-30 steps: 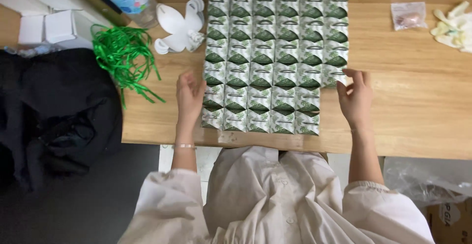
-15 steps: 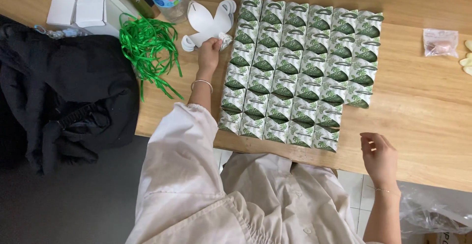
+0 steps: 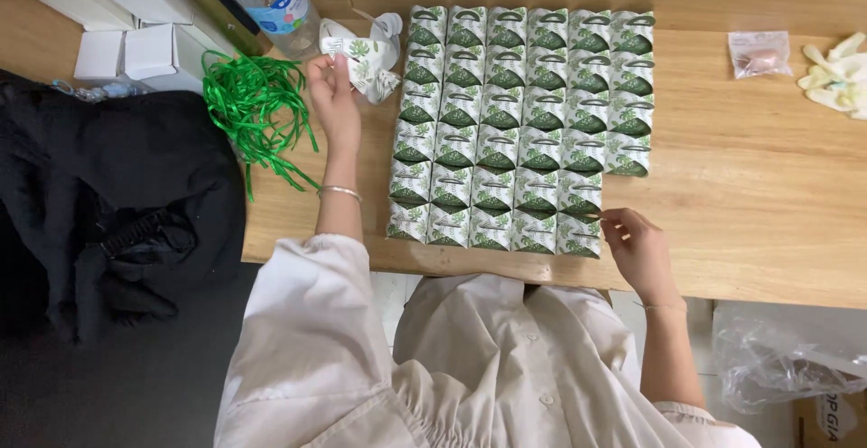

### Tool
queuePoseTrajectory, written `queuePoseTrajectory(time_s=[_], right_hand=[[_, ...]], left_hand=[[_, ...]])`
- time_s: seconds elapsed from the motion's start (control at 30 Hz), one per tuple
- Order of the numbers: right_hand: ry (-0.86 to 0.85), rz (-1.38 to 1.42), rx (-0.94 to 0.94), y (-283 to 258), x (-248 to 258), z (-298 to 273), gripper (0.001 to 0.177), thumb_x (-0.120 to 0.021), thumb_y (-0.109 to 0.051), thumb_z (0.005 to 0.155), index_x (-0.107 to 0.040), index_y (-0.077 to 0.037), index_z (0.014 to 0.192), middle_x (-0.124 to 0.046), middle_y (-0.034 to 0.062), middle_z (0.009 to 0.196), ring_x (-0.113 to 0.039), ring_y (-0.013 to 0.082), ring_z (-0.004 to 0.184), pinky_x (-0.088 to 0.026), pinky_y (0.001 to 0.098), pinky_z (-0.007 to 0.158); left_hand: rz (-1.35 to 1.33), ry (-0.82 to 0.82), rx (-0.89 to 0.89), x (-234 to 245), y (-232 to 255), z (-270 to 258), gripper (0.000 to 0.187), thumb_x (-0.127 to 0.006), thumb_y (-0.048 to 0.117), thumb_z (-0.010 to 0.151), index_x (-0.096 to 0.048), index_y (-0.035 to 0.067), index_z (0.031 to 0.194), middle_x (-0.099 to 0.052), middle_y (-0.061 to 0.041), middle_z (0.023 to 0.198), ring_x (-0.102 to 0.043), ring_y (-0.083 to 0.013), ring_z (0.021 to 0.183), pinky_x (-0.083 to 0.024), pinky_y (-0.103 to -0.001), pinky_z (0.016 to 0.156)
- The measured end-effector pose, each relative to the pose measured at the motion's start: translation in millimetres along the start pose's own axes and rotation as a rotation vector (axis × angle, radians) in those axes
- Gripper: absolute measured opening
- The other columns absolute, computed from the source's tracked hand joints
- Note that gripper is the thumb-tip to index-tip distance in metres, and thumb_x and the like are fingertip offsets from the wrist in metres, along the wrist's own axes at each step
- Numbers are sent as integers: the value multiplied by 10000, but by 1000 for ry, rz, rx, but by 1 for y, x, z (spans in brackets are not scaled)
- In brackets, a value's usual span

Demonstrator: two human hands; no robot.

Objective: Assembling small paper gift boxes and tying them with a decorative green ribbon.

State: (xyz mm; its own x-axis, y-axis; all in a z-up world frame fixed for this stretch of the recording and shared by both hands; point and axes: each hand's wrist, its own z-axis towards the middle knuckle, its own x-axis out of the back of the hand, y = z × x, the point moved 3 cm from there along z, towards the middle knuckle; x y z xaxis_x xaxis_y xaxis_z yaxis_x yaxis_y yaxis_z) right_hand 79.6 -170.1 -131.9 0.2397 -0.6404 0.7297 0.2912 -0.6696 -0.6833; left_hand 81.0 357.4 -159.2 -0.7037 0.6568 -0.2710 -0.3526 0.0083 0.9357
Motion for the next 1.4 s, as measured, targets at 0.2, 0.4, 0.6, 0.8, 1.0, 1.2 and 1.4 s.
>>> queuePoseTrajectory(time_s=[0.2, 0.4, 0.6, 0.8, 1.0, 1.2, 1.4], right_hand=[[-135, 858, -103, -31, -8, 4, 372, -496, -208, 1079, -502, -7, 1392, -704, 138, 1129, -715, 198, 989, -632, 372, 798], [-137, 1296, -233, -56, 27, -5, 422, -459, -252, 1059, -446, -66, 1438, -677, 112, 1217, -708, 176, 1046, -642, 392, 845], [214, 1304, -412, 35, 25, -27, 213, -644, -120, 1030, -628, 35, 1176, -727, 132, 1064, -718, 175, 859, -604, 322, 749], [423, 1257, -590, 81, 38, -57, 202, -707, -115, 971, -659, 66, 1047, -761, 175, 972, -750, 203, 784, -627, 322, 681], [500, 1056, -612, 118, 44, -62, 213, -689, -125, 952, -686, 41, 1086, -760, 134, 957, -762, 199, 785, -624, 316, 652], [491, 957, -716, 248, -19, -48, 230, -708, -105, 949, -663, 71, 1089, -746, 139, 940, -738, 204, 748, -591, 310, 593], [354, 656, -736, 239, 22, -39, 545, -696, 3, 817, -514, 25, 1330, -622, 195, 1158, -678, 229, 890, -594, 332, 642]], left_hand=[[148, -400, -187, -93, 95, -125, 114, -559, 119, 1147, -475, 49, 1178, -595, -18, 992, -497, -63, 860, -412, -208, 729], [556, -791, -281, -178, 126, -242, 104, -670, 112, 1041, -627, 87, 1132, -727, -102, 815, -713, -210, 684, -508, -346, 592], [401, -1117, -499, -214, 123, -311, 232, -637, 34, 964, -648, 122, 1178, -776, -33, 1048, -769, -232, 983, -612, -358, 832], [475, -1247, -466, -225, 103, -336, 166, -705, 172, 958, -641, 120, 1102, -746, -45, 1148, -726, -268, 1085, -602, -386, 858], [471, -1362, -314, -242, 116, -343, 388, -699, 316, 931, -632, 52, 1207, -699, -142, 1142, -684, -370, 1021, -553, -460, 823], [569, -1395, -108, -231, 98, -343, 214, -606, 250, 1015, -652, 75, 1130, -713, -124, 1088, -709, -347, 973, -564, -440, 796], [686, -1374, 34, -224, 91, -334, 166, -627, 208, 988, -676, 54, 1023, -724, -147, 1022, -697, -379, 890, -555, -449, 729]])
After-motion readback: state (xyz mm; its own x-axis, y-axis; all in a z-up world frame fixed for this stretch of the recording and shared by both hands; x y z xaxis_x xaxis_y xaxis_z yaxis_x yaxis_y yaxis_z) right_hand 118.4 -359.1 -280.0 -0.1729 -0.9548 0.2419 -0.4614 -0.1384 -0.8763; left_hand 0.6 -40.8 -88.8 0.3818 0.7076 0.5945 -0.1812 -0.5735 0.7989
